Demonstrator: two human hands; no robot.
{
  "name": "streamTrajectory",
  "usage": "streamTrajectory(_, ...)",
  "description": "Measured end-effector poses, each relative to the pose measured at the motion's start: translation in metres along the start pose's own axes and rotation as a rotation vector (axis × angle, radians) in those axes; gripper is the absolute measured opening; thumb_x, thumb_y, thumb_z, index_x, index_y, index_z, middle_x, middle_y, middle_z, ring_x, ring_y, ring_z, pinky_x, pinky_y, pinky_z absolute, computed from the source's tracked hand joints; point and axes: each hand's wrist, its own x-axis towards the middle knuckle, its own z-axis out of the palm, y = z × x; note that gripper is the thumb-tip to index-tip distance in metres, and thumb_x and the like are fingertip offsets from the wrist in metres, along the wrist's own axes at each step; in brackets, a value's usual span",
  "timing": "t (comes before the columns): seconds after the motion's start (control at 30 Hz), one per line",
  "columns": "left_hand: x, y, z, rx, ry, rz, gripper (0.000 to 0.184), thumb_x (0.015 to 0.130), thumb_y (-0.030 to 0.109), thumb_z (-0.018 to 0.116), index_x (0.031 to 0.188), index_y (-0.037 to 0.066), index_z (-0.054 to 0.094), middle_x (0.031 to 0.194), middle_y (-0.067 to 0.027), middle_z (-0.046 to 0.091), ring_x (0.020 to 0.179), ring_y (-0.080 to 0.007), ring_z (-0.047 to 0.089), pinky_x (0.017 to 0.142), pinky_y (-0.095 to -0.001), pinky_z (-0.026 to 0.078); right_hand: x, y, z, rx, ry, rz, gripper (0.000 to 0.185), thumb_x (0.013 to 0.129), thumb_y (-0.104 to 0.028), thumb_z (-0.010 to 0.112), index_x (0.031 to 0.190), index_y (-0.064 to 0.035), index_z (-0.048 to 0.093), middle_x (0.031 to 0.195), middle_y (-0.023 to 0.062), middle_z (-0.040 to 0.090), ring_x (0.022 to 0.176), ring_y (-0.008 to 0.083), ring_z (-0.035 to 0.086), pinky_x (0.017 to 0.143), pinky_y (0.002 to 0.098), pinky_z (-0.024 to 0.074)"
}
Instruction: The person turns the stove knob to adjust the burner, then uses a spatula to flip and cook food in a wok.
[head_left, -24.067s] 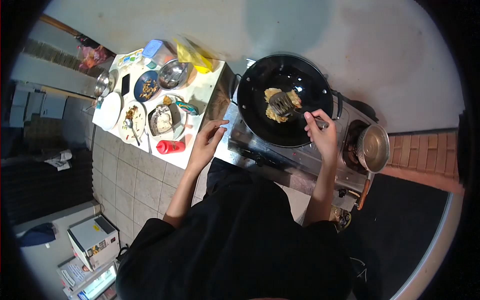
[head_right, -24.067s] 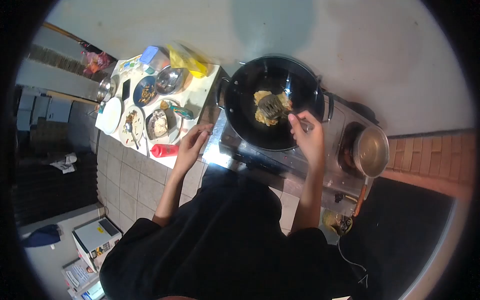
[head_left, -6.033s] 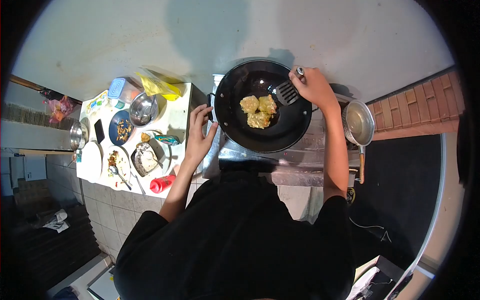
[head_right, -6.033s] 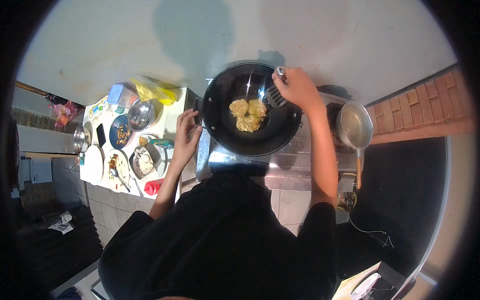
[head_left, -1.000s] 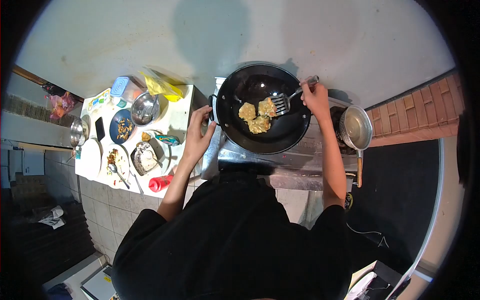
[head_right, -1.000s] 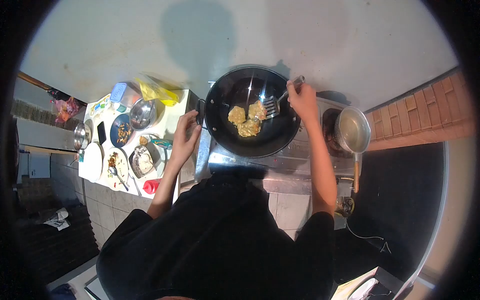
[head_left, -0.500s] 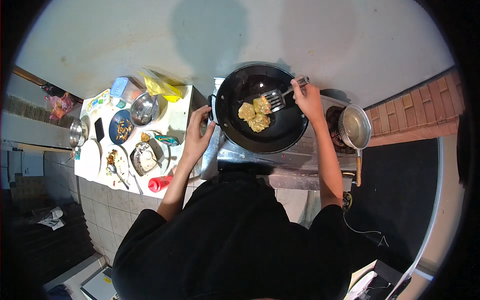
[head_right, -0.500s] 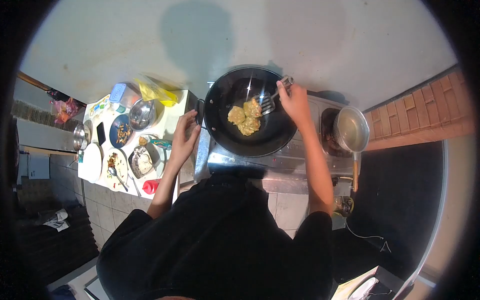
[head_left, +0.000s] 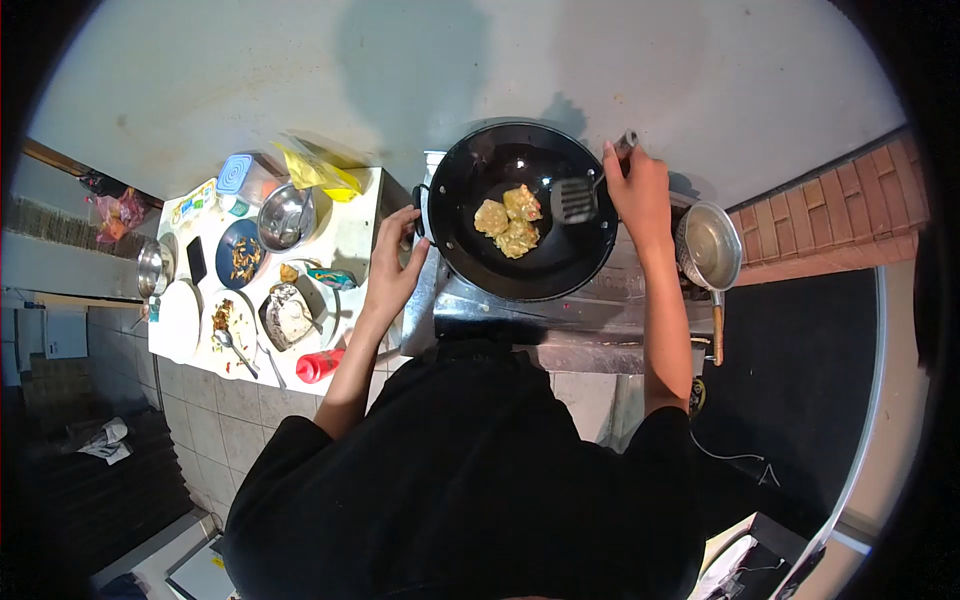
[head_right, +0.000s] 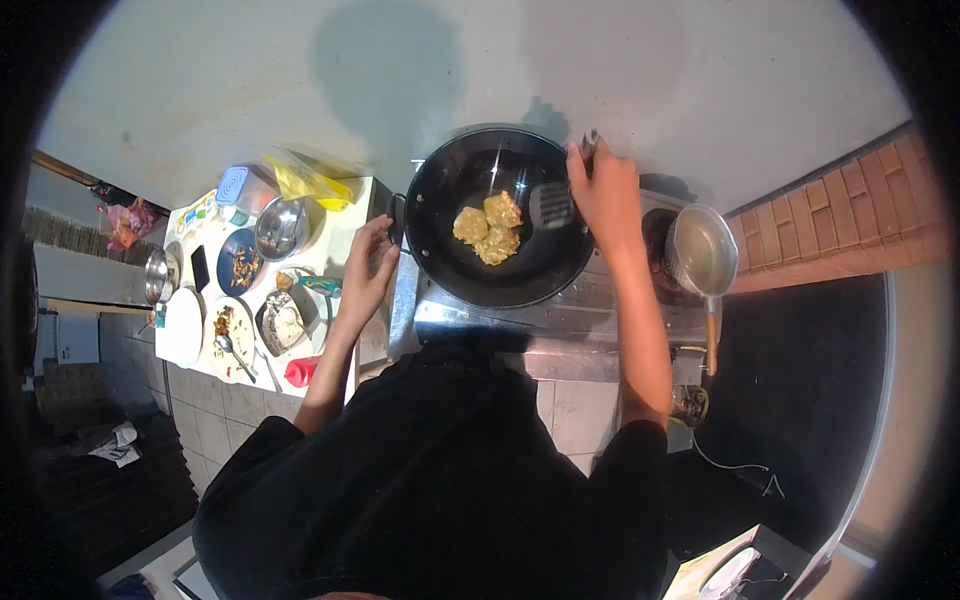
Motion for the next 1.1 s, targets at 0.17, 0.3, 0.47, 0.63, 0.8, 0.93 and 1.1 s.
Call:
streamTrajectory(0.17, 0.000, 0.005, -0.003, 0.017, -0.004, 0.002, 0.039, 0.088, 0.003, 0.061, 0.126, 0.001, 0.053, 0.131, -0.0161, 0.053, 0.113, -0.0279, 0.057, 0.099, -0.0353, 0.045, 0.007, 0.000, 0.007, -0.048, -0.065, 0.077, 0.028, 0.090, -0.023, 0.062, 0.082, 0.0037, 0.063, 0.069, 0.0249, 0.061, 0.068, 0.0444, 0.062, 0.064, 0.0485, 0.0492)
streamTrajectory(0.3, 0.000, 0.005, -0.003, -0.013, -0.015, -0.024, 0.040, 0.088, 0.003, 0.061, 0.127, 0.001, 0.052, 0.131, -0.0155, 0.053, 0.115, -0.0277, 0.057, 0.100, -0.0353, 0.044, 0.004, 0.004, 0.019, -0.096, -0.087, 0.034, 0.028, 0.091, -0.023, 0.061, 0.083, 0.0045, 0.062, 0.070, 0.0257, 0.062, 0.071, 0.0450, 0.062, 0.066, 0.0489, 0.0495)
streamTrajectory(0.47, 0.001, 0.000, -0.003, -0.032, -0.025, -0.039, 0.040, 0.089, 0.003, 0.061, 0.128, 0.001, 0.051, 0.130, -0.0148, 0.054, 0.115, -0.0271, 0.057, 0.101, -0.0353, 0.044, 0.004, 0.013, 0.026, -0.069, -0.094, 0.030, 0.031, 0.091, -0.024, 0.061, 0.082, 0.0045, 0.062, 0.070, 0.0258, 0.062, 0.069, 0.0452, 0.062, 0.065, 0.0492, 0.0489)
streamTrajectory(0.63, 0.002, -0.001, -0.002, -0.052, -0.012, -0.040, 0.041, 0.089, 0.003, 0.061, 0.128, 0.001, 0.051, 0.127, -0.0145, 0.055, 0.116, -0.0270, 0.056, 0.100, -0.0354, 0.044, -0.005, 0.016, 0.038, -0.022, -0.035, 0.076, 0.032, 0.091, -0.026, 0.062, 0.082, 0.0043, 0.064, 0.069, 0.0251, 0.062, 0.066, 0.0434, 0.062, 0.062, 0.0472, 0.0480)
streamTrajectory(0.8, 0.002, -0.001, -0.003, -0.020, -0.023, -0.052, 0.042, 0.090, 0.004, 0.061, 0.131, 0.001, 0.050, 0.127, -0.0144, 0.056, 0.116, -0.0259, 0.057, 0.101, -0.0353, 0.044, -0.015, 0.021, 0.048, 0.071, 0.000, 0.005, 0.030, 0.091, -0.026, 0.064, 0.084, 0.0032, 0.065, 0.068, 0.0229, 0.062, 0.063, 0.0414, 0.062, 0.060, 0.0456, 0.0478)
streamTrajectory(0.93, 0.002, -0.001, -0.003, -0.040, -0.003, -0.049, 0.041, 0.089, 0.003, 0.062, 0.129, 0.001, 0.052, 0.125, -0.0147, 0.055, 0.114, -0.0272, 0.058, 0.100, -0.0357, 0.045, -0.026, 0.004, 0.032, 0.203, -0.072, 0.074, 0.019, 0.090, -0.018, 0.065, 0.087, 0.0007, 0.066, 0.072, 0.0204, 0.063, 0.065, 0.0397, 0.062, 0.061, 0.0448, 0.0477)
streamTrajectory(1.1, 0.004, -0.005, -0.001, -0.009, 0.013, -0.013, 0.040, 0.089, 0.003, 0.061, 0.128, 0.002, 0.052, 0.123, -0.0143, 0.056, 0.111, -0.0267, 0.058, 0.099, -0.0350, 0.045, -0.051, -0.010, 0.012, 0.189, 0.033, -0.051, 0.016, 0.090, -0.012, 0.065, 0.098, 0.0010, 0.067, 0.092, 0.0219, 0.066, 0.083, 0.0365, 0.065, 0.072, 0.0395, 0.0506)
